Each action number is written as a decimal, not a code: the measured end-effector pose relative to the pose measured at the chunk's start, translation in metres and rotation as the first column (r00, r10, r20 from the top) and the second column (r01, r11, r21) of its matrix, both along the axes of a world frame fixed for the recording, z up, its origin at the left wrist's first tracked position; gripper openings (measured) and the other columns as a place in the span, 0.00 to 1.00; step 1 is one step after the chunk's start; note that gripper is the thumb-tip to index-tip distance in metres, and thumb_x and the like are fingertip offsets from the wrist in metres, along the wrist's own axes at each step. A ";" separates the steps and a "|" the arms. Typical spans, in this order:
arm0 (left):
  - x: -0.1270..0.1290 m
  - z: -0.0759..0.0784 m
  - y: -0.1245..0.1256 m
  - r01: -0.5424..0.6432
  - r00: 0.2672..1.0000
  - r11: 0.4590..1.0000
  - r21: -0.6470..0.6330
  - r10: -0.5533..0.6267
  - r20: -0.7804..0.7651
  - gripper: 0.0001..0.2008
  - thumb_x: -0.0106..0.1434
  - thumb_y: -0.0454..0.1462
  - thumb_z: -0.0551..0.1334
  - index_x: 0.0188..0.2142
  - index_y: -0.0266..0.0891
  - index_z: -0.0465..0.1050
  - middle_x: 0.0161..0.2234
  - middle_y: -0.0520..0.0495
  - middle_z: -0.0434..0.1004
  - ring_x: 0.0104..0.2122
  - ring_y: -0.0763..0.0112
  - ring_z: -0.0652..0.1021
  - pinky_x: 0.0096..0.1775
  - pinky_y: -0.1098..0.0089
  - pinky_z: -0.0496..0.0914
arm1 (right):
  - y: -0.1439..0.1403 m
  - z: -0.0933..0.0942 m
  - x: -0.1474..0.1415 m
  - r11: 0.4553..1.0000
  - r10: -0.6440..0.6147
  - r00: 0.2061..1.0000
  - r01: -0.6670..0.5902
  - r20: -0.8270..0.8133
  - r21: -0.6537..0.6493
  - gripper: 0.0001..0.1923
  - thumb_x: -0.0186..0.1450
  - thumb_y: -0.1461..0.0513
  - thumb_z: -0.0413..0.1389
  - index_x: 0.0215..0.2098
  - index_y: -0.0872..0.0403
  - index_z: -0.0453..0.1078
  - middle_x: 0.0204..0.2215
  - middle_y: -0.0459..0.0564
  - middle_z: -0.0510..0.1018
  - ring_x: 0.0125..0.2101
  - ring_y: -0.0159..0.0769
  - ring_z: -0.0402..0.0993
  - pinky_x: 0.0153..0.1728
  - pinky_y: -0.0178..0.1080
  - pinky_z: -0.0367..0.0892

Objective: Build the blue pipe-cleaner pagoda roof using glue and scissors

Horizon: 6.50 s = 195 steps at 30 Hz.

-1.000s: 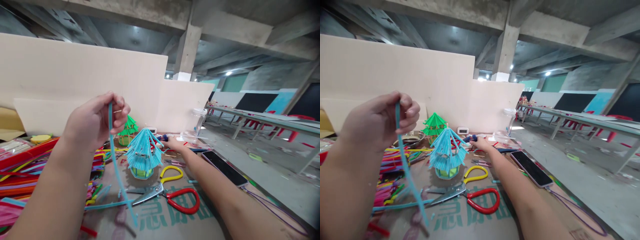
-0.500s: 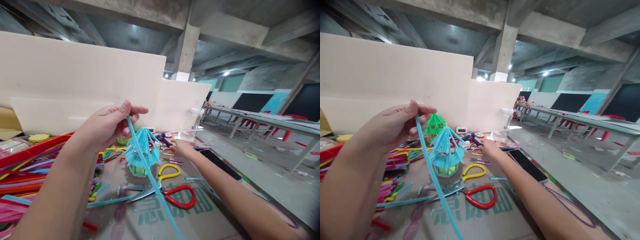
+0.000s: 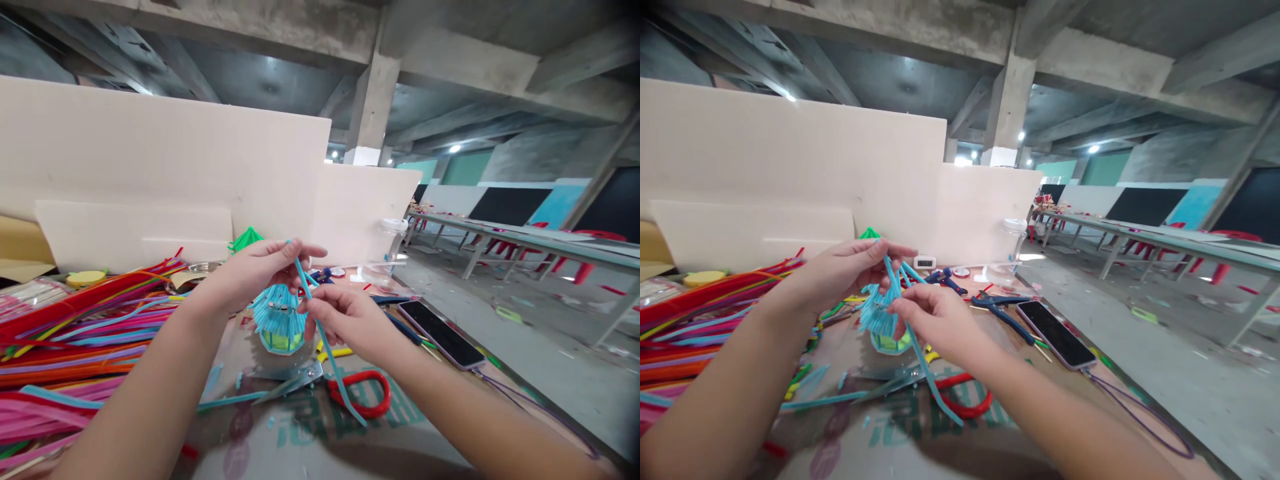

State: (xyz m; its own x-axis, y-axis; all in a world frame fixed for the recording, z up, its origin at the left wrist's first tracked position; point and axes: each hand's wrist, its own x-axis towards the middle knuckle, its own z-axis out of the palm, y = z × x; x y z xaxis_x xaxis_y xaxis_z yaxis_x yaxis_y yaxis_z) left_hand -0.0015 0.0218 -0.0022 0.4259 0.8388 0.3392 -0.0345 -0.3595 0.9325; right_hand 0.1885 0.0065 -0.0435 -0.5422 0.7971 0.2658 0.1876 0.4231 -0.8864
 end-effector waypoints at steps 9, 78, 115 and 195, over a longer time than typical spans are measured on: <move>-0.004 0.000 0.014 -0.448 0.846 0.821 0.355 0.518 -0.128 0.18 0.59 0.49 0.64 0.37 0.36 0.79 0.28 0.48 0.79 0.26 0.71 0.75 0.30 0.72 0.68 | 0.006 -0.017 -0.003 0.993 -0.113 0.990 0.111 -0.079 -0.033 0.16 0.68 0.53 0.49 0.32 0.55 0.70 0.15 0.42 0.71 0.14 0.25 0.58 0.17 0.29 0.53; -0.017 -0.017 0.038 -0.363 0.744 0.838 0.408 0.524 -0.414 0.24 0.59 0.55 0.59 0.39 0.38 0.80 0.32 0.47 0.81 0.30 0.64 0.76 0.29 0.70 0.64 | 0.000 -0.048 -0.013 0.919 -0.074 0.982 -0.001 -0.175 -0.394 0.20 0.64 0.46 0.53 0.28 0.55 0.69 0.11 0.41 0.69 0.11 0.24 0.54 0.13 0.29 0.46; -0.019 -0.008 0.029 -0.299 0.720 0.846 0.442 0.504 -0.478 0.20 0.60 0.52 0.60 0.40 0.40 0.80 0.32 0.49 0.81 0.31 0.66 0.77 0.29 0.72 0.66 | 0.000 -0.053 -0.021 0.859 -0.073 0.982 -0.027 -0.173 -0.512 0.19 0.66 0.50 0.52 0.27 0.56 0.70 0.10 0.41 0.68 0.09 0.22 0.52 0.11 0.28 0.43; -0.032 0.021 -0.009 -0.607 0.794 0.706 0.365 0.543 0.273 0.12 0.66 0.48 0.56 0.33 0.43 0.62 0.40 0.48 0.80 0.39 0.68 0.80 0.42 0.66 0.73 | 0.002 -0.065 -0.020 0.888 -0.136 0.963 0.013 -0.235 -0.461 0.22 0.64 0.46 0.52 0.31 0.56 0.70 0.12 0.41 0.69 0.11 0.24 0.54 0.14 0.29 0.46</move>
